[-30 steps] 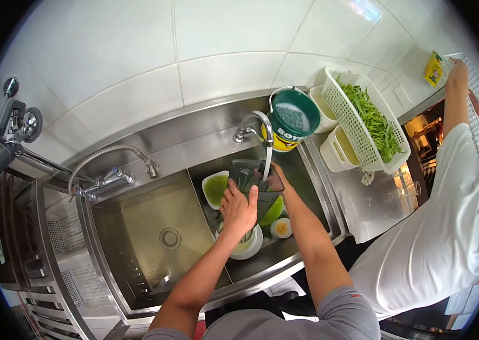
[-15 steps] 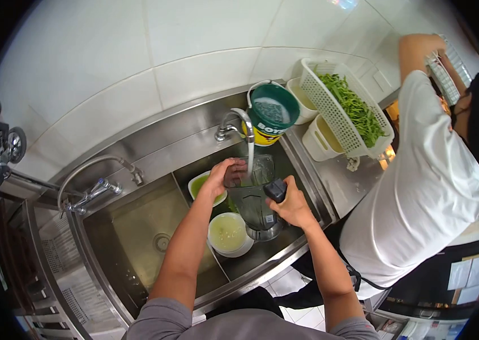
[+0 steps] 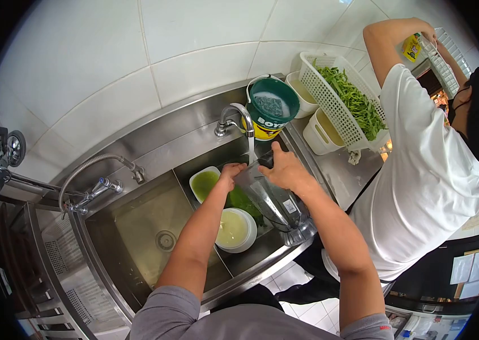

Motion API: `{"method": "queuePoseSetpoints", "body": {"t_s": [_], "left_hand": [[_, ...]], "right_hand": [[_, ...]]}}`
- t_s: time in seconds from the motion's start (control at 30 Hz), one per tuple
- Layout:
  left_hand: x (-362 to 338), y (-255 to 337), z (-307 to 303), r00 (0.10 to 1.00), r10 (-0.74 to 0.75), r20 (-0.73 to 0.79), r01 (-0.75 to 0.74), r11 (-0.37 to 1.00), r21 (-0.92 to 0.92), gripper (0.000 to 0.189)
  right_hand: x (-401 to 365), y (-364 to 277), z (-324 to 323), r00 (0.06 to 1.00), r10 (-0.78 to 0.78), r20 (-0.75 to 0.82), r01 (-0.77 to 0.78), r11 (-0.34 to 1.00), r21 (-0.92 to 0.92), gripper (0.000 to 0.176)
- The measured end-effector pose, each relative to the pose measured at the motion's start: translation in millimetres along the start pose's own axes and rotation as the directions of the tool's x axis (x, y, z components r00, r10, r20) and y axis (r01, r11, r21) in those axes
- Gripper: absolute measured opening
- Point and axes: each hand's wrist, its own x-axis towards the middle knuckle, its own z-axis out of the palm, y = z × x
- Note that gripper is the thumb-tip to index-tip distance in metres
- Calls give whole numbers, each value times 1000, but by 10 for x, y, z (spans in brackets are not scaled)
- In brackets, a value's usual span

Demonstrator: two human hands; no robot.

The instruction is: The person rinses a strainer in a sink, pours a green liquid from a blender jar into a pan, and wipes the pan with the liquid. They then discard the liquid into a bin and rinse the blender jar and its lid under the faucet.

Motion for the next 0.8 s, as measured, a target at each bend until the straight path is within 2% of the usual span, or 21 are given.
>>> {"method": "queuePoseSetpoints", "body": {"t_s": [0.07,0.1,0.17,0.27,0.3,0.33,0.4,0.43,0.47,0.53,0.63,0.67,0.73,0.77,0.8], "left_hand": [[-7,77,40,999,29,-25,-26,990,135,21],[-8,129,39,997,65,-36,-53,964,259,22],[79,208,35,990,135,-36,-100,863,496,23],[338,279,47,981,160,-105,-96,885,456,22],[478,322,36,987,129,-91,-82,912,402,26],[602,341,26,993,96,-75,-64,936,347,36],[324,638,336,961,172,-217,-121,966,228,62],[352,699,294,991,72,-109,-43,968,247,78],[322,766,379,987,36,-157,-5,981,193,73],[257,907,452,997,-35,-66,48,977,206,56],[637,769,304,995,-51,-81,57,995,79,36],[642,807,292,993,-85,-84,81,995,-55,28],[535,835,396,996,32,-84,-44,989,-142,25],[530,883,399,982,175,68,-165,977,-133,15],[559,941,447,982,187,35,-167,935,-312,6]], "right_hand": [[40,-101,17,999,33,20,-32,998,-58,69],[58,-117,-3,997,51,55,-49,998,-44,68],[95,-135,-64,988,93,123,-92,996,-14,68],[134,-100,-107,958,122,260,-131,991,17,65],[145,-81,-107,959,118,256,-126,992,14,63],[155,-59,-102,961,116,253,-124,992,14,62],[186,-16,-128,956,119,268,-128,992,17,65],[200,-5,-159,950,124,288,-137,990,24,69],[201,8,-182,943,128,306,-143,989,29,72],[177,29,-198,933,149,329,-169,985,34,72],[69,75,-240,922,160,352,-204,975,92,70],[-45,80,-274,928,150,341,-205,970,131,66],[-302,63,-381,943,120,311,-190,960,205,64],[-486,71,-439,949,111,294,-187,951,244,65],[-675,134,-446,956,117,270,-195,939,282,66]]}}
